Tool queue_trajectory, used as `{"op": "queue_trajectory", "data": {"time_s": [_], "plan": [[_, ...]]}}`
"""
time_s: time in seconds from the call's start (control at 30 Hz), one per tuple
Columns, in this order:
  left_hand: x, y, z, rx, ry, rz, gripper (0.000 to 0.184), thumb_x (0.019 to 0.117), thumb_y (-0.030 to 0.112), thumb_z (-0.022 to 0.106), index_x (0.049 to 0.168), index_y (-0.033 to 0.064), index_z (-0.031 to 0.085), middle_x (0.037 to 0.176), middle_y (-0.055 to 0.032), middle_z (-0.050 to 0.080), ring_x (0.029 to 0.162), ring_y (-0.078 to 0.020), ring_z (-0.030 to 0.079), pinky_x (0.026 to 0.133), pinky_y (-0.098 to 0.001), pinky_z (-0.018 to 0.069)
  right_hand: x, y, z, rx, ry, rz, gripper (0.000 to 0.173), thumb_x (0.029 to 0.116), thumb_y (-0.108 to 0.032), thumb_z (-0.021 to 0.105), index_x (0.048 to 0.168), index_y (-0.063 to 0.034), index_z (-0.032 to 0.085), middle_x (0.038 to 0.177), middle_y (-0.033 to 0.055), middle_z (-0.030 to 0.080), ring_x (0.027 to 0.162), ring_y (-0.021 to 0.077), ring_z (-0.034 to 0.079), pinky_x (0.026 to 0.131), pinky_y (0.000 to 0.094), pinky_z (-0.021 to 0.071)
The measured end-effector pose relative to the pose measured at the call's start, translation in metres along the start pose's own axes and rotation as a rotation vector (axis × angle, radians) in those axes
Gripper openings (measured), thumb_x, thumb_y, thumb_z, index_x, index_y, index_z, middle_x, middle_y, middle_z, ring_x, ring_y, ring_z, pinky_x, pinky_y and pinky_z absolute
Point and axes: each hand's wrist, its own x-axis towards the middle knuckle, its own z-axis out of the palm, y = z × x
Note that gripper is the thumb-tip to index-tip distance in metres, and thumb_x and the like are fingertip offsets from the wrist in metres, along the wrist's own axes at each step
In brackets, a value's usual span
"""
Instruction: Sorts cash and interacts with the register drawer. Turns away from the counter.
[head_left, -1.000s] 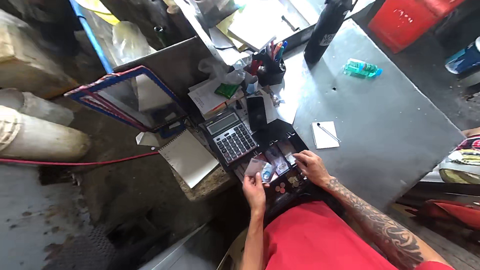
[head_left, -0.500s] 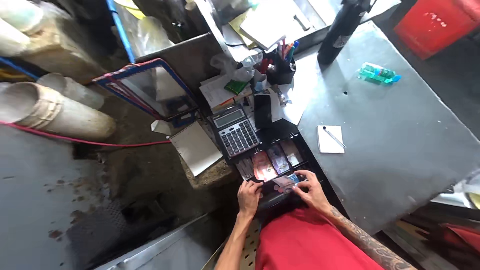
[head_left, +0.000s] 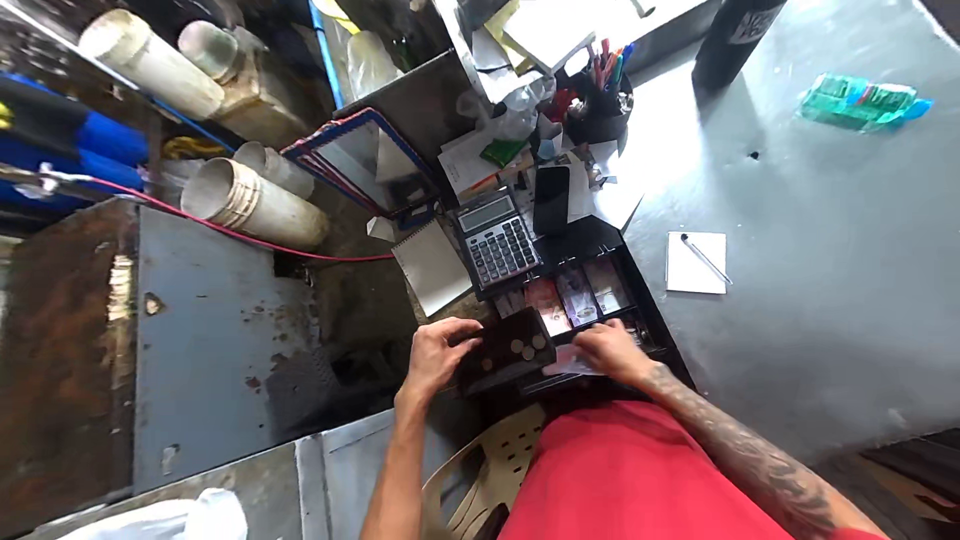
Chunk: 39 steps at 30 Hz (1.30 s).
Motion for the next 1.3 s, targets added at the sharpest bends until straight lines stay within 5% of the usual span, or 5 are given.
{"op": "queue_trajectory", "data": {"time_s": [0.3,0.6,0.83,1.1,1.3], "plan": [[0.002,-0.006,0.101,0.034,-0.189,-0.075,0.02,0.0895,0.013,0.075,0.109,0.0119,0.079,0.105,-0.0061,0.077,0.098,-0.0199,0.072,0.093,-0.0464,0.056,0.011,0.04,-0.009,-0.225,0.502,0.101,0.018,0.0978,-0.018,0.062,0.103,-0.0089,0.077,0.104,0.0131,0.074,0.108,0.0367,0.066,0.093,0.0558,0.051],[0.005,-0.03,0.152,0.156,-0.016,0.018,0.015,0.0873,0.015,0.075,0.101,0.0159,0.082,0.1,-0.0064,0.077,0.099,-0.0269,0.071,0.09,-0.0468,0.0557,0.07,0.088,-0.054,-0.733,-0.094,0.054,0.02,0.091,-0.002,0.066,0.11,-0.0065,0.072,0.122,0.0136,0.068,0.124,0.0375,0.055,0.1,0.0587,0.0429],[-0.013,-0.056,0.194,0.01,0.368,0.129,0.018,0.0864,0.016,0.076,0.102,0.0209,0.083,0.111,-0.0103,0.071,0.111,-0.0318,0.062,0.096,-0.0471,0.0488,0.062,0.096,-0.046,-0.678,0.016,0.025,0.019,0.0982,-0.004,0.057,0.097,-0.0065,0.075,0.102,0.0116,0.073,0.117,0.0356,0.06,0.106,0.0576,0.039],[0.006,0.037,0.187,-0.946,-0.123,-0.335,0.032,0.1063,0.019,0.053,0.126,-0.0037,0.065,0.118,-0.0157,0.071,0.103,-0.0201,0.071,0.092,-0.0372,0.0594,0.01,0.016,-0.025,0.571,0.857,0.509,0.017,0.096,-0.001,0.062,0.11,0.0066,0.069,0.1,0.0129,0.073,0.093,0.016,0.071,0.087,0.0336,0.0594],[0.051,0.078,0.198,-1.637,-0.224,-0.568,0.043,0.1113,0.033,0.039,0.139,0.0002,0.048,0.12,-0.0158,0.067,0.108,-0.0232,0.068,0.095,-0.0414,0.0559,-0.008,-0.045,-0.005,1.476,0.857,0.636,0.032,0.1057,-0.001,0.044,0.138,0.0025,0.044,0.112,0.0189,0.068,0.096,0.0267,0.072,0.086,0.0433,0.0618]]}}
